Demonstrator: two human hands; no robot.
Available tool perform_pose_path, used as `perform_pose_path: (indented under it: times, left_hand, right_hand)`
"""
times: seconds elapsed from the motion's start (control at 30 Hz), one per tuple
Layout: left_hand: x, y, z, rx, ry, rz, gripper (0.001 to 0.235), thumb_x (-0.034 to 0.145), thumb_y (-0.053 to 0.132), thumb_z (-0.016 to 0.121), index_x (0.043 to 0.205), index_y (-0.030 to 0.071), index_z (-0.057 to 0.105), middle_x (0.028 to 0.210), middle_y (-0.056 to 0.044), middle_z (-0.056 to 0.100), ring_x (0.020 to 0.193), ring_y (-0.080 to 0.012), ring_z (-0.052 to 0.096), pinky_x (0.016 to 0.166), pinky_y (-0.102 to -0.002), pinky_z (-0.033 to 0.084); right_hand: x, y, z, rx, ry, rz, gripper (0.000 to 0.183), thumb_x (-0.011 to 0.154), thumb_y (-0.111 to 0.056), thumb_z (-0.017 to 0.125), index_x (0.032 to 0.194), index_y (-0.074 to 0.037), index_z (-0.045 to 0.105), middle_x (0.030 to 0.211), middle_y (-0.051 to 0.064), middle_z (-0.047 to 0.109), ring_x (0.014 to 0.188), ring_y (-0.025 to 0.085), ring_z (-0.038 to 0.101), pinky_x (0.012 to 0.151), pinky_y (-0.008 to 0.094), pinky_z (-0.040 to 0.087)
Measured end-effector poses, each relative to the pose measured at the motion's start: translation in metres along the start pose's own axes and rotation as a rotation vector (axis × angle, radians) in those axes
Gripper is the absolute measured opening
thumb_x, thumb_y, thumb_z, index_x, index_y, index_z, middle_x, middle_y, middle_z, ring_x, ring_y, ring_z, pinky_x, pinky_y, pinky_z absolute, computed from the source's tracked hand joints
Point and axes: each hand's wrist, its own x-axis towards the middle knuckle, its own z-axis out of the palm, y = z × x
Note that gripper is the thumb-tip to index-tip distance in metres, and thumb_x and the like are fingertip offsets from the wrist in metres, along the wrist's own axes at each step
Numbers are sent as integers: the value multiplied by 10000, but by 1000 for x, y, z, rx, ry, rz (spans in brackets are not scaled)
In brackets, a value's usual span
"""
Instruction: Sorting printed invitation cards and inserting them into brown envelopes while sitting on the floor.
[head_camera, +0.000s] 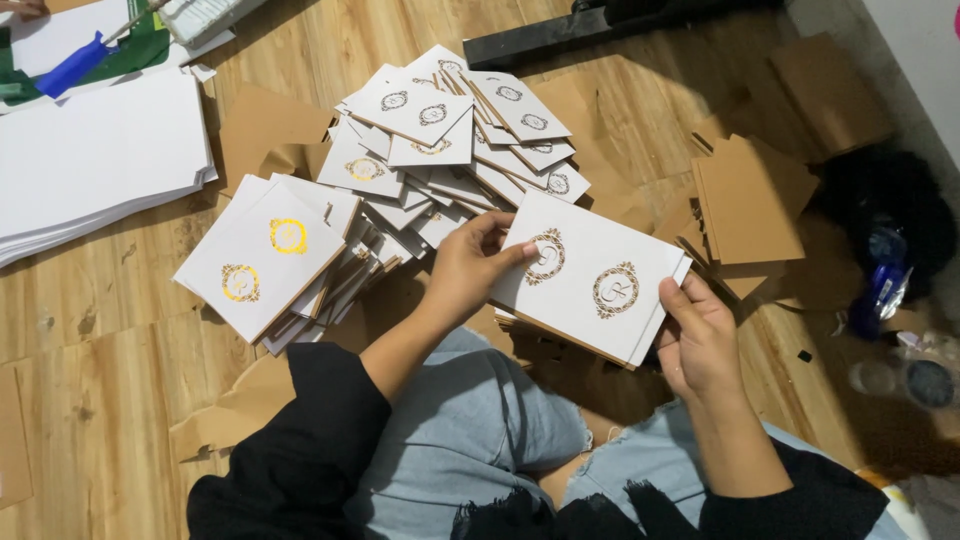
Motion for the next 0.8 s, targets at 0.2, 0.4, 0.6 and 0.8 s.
perform_pose_path:
  times: [0.2,0.4,0.6,0.8]
  left_hand:
    - [6,1,-29,-185,86,-28,352,711,68,780,1026,-12,643,747,-122,668,670,-177,662,604,-324,590]
    - [-24,5,-134,-523,452,78,229,792,76,694,893,164,508,758,-99,692,522,-134,605,409,-253,474]
    - [-63,-43,-216,-373,848,61,373,724,156,685,1064,44,583,983,-166,683,768,-221,677,632,-301,568]
    - [-69,-23,-165,443,937,223,627,882,179,636,1397,95,288,1469,-207,191,1388,-305,155,1128,-398,159]
  right_hand:
    - [18,19,-34,52,20,17,153,933,-122,554,1051,-24,559,949,120,648,880,222,672,797,395,580]
    - [37,13,-50,64,280,103,251,880,-180,597,1127,-135,581,1129,47,667,1013,157,668,901,383,571]
    - [29,8,-39,22,311,56,248,885,-210,607,1111,-109,607,1131,46,683,1039,152,690,938,328,601]
    - [20,19,-20,-4,306,176,306,931,-182,494,1231,-147,542,1224,98,621,1103,219,630,932,433,536]
